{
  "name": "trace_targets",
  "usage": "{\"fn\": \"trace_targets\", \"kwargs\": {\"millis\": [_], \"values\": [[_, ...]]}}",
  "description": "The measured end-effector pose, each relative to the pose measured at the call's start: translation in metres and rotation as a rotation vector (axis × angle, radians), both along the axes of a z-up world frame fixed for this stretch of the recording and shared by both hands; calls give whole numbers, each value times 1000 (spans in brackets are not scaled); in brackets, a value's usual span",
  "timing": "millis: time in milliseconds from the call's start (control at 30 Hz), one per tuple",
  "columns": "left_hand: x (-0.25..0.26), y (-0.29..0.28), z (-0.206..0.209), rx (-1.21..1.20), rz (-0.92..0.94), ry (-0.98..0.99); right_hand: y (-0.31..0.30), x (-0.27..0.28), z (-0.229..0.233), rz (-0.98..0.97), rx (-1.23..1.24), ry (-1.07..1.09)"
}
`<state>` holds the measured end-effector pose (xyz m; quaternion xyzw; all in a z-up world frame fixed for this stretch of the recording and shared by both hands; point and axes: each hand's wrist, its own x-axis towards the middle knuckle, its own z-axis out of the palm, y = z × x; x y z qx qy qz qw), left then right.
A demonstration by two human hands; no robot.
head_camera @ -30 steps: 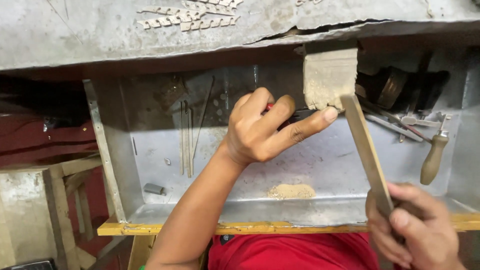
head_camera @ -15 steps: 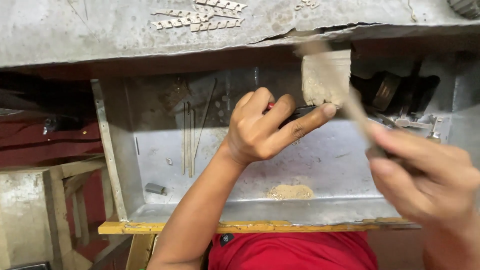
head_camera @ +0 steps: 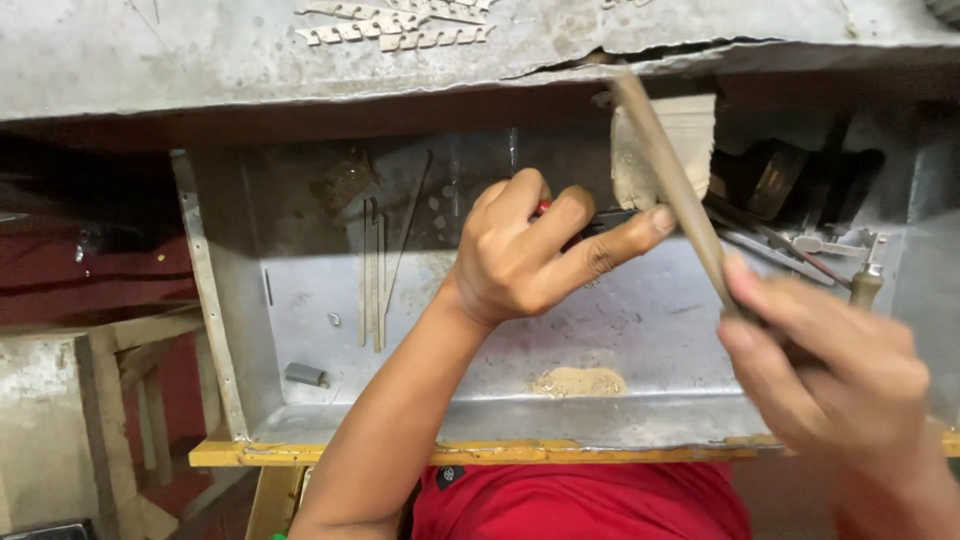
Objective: Filing the edges of small metal jewelry components using a hand file and pliers for support on a bench pin.
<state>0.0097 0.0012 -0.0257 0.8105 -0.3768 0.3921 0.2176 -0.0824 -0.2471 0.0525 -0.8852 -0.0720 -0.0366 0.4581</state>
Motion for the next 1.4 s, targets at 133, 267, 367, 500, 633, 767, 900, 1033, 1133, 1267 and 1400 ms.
{"fn": "trace_targets", "kwargs": {"millis": [133,267,367,500,633,767,900,1033,1133,1267,1400], "values": [[-1,-4,2,-36,-11,-5,-5,16,6,189,-200,-239],[-1,-7,-5,-103,-2,-1,-17,-25,-19,39,644,154],[-1,-8,-10,-102,-4,-12,-30,-65,-47,101,868,277],[-1,-6,-8,-92,-4,-14,-20,-70,-30,-2,705,291],[-1,-6,-2,-65,9,-29,-6,-19,-7,60,-59,-74],[-1,-9,28,-83,19,-43,4,25,19,301,-312,-311],[-7,-11,9,-126,-20,16,-3,-1,5,14,186,19],[-20,-8,16,-236,-60,73,-33,-23,-26,-3,572,128],[-31,6,19,-353,-113,77,-28,-31,-28,7,228,81],[-46,33,22,-482,-49,81,-71,-48,-63,-8,-419,-284],[-44,38,32,-541,81,-14,-84,-30,-22,-14,-526,207]]}}
